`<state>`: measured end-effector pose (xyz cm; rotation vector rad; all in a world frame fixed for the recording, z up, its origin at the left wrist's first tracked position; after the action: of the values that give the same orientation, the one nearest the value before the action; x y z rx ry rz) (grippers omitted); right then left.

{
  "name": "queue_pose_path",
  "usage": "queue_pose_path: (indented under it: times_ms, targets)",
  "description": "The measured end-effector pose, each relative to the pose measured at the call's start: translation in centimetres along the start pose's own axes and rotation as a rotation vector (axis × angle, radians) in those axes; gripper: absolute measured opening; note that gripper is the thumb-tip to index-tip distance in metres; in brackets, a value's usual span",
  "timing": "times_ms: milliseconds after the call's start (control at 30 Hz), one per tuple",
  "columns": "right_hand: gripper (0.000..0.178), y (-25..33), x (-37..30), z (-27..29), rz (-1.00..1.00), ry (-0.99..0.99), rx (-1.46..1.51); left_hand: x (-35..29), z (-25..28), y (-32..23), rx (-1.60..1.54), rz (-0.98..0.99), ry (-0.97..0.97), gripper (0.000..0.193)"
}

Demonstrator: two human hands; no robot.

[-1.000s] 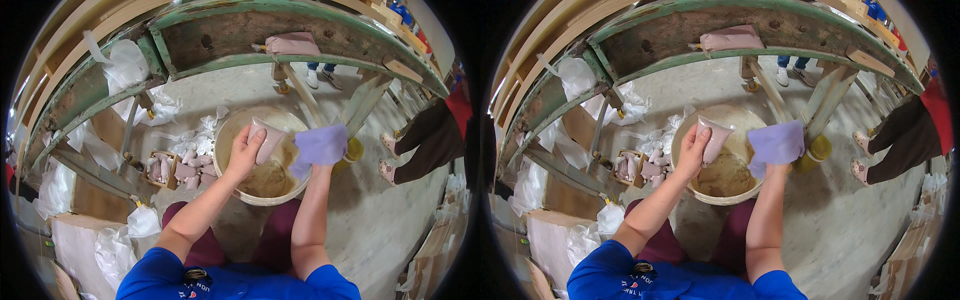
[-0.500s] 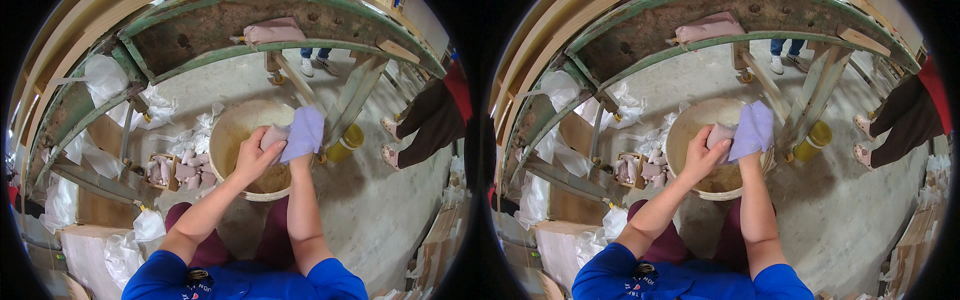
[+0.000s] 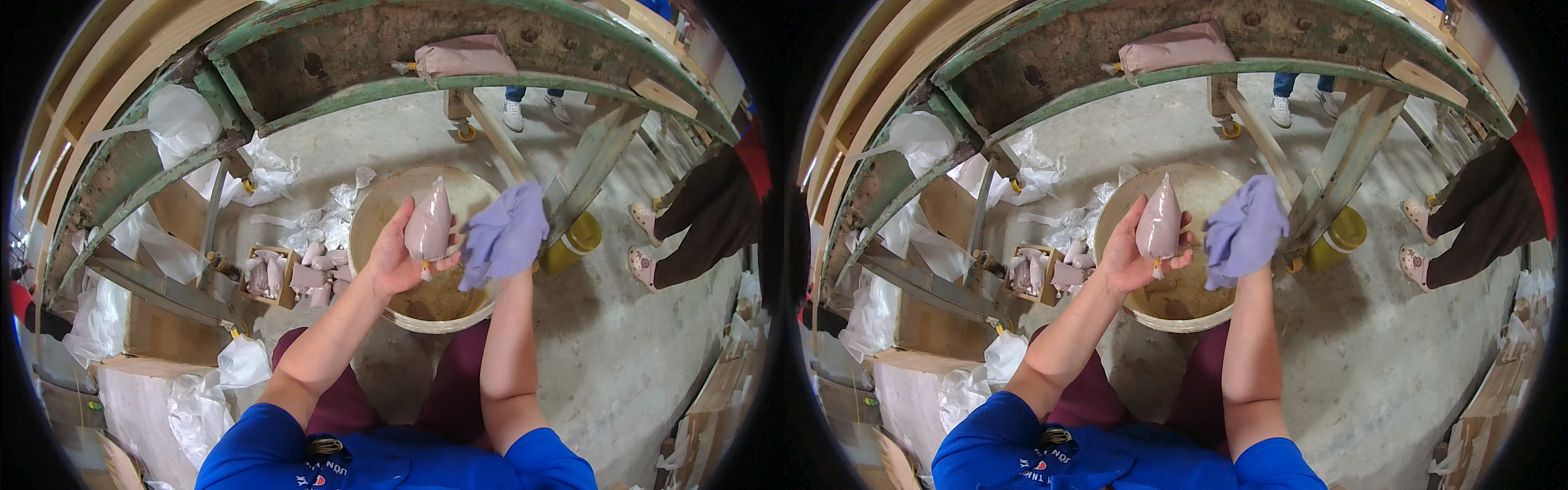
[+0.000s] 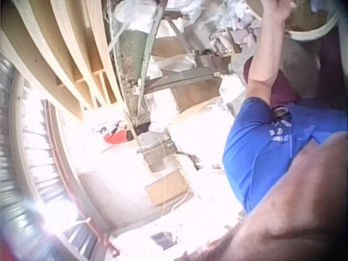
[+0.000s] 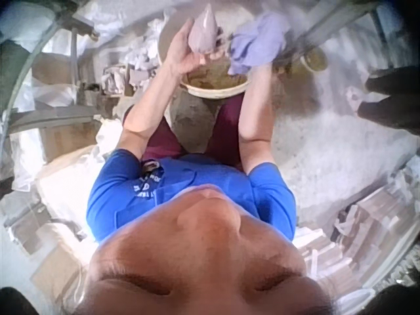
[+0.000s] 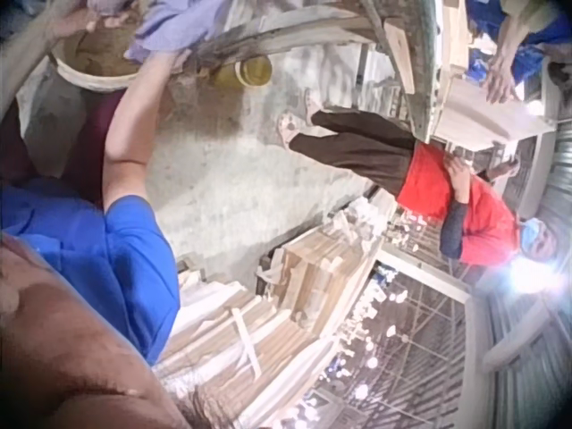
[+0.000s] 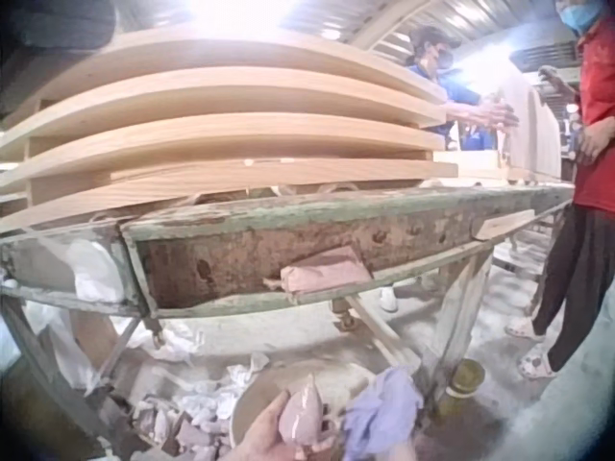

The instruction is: The person wipes a purple cloth with a white pad over a bucket, then wipes the surface of a large yellow wooden panel with the white pad. The person moves around the panel, wiping different sections and edges.

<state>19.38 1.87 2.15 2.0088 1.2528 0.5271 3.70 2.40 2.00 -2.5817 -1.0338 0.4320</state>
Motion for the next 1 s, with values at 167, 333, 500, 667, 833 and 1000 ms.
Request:
queue_pose_path:
  times_ms: [167,333,500,667,833,1000]
  targets:
    - [0.022,-0.8,0.4,-1.3,-0.082,0.184,0.117,0.7,4.4,-0.5,0.239,-0.015,-0.104,0.045]
    - [0.018,-0.9,1.6,0.6,0.179,0.168,-0.032,0.9,2.8,-0.4,0.150,0.034,-0.064,0.048]
    - [0.033,-2.8,-0.9,-2.6,0.727,0.314,-1.132,1.2,3.7,-0.3,0.609,-0.197,-0.230,0.049]
    - [0.038,-3.3,-2.7,-3.9,0.496,0.481,-1.228,0.3,2.4,0.1,0.869,-0.447,-0.268,0.041]
    - [0.037,-3.4,-1.6,-2.7,0.482,0.190,-0.758,-0.3,1.5,0.4,1.234,-0.486,-0.064,0.039]
    - [0.035,-3.0,0.6,0.5,0.867,0.154,-0.975,-0.8,1.2,-0.5,0.992,-0.264,-0.034,0.058]
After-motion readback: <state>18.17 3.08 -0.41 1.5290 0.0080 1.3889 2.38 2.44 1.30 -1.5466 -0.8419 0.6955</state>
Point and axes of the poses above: each hand's wrist, its own x-axis towards the middle knuckle, its own z-axis out of the back of the hand, y = z × x, the point moved 2 cm from there along x, towards the middle knuckle, and after that the axes turned 2 degrees about y, right-handed, at the moved point
